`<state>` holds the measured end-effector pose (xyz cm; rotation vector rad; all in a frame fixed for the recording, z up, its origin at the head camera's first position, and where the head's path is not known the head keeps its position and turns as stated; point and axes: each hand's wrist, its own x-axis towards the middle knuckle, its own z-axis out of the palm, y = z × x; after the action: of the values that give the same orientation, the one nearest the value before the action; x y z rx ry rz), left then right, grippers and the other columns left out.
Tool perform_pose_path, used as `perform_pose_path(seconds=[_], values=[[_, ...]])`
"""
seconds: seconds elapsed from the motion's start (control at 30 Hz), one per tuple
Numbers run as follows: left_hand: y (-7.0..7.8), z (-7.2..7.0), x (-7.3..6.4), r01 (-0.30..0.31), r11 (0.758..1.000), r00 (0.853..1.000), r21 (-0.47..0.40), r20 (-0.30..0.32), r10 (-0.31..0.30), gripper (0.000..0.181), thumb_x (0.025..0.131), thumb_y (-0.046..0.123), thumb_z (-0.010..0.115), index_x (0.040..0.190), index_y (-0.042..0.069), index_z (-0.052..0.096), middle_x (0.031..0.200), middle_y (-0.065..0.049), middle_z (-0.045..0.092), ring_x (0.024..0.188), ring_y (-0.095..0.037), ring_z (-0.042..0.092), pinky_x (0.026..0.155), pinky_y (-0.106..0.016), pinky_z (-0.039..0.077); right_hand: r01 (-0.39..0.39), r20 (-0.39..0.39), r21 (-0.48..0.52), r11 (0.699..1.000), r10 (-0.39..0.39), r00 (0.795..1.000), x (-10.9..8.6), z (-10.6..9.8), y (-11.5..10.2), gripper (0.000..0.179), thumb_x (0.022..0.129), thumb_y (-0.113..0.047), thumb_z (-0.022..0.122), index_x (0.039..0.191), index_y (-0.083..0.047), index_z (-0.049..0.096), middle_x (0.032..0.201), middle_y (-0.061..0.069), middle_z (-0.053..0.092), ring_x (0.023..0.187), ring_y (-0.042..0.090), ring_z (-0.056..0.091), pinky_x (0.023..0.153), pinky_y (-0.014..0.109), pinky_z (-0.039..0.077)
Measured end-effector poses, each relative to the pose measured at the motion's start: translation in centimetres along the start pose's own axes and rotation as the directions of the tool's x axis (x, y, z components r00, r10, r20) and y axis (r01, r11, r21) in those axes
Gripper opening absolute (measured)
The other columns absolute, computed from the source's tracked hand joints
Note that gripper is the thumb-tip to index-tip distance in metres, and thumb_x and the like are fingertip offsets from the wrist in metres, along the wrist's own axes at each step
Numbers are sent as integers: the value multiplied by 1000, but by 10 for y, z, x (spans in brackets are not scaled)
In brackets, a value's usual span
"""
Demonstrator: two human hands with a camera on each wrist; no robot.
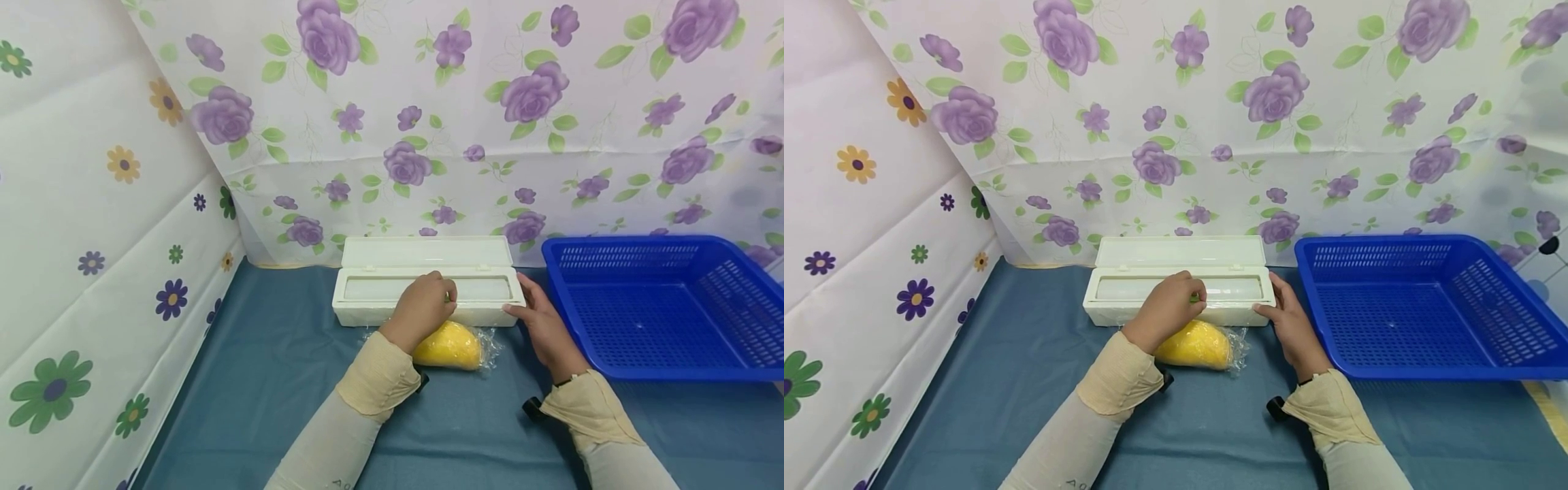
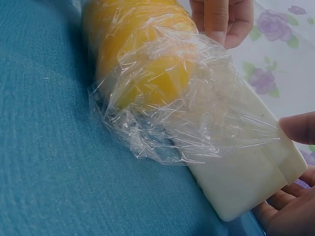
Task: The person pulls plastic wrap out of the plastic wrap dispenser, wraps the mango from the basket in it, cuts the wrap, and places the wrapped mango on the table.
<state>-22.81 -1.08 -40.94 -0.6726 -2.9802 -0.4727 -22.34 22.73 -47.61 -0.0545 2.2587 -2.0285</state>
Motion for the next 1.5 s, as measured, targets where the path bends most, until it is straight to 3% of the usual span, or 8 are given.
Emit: perform_pose_path(seconds=[1.5], values=[[-1,-1,-2,23,999,1000,-34,-9,-23,11,96,24,71,88,18,69,88,1,59,78,-15,53,73,-28,48,-3,1,4,1000,3,1000,1,0,1,80,101,-12,57,164,-12,7,170,14,12,157,32,11,126,58,10]])
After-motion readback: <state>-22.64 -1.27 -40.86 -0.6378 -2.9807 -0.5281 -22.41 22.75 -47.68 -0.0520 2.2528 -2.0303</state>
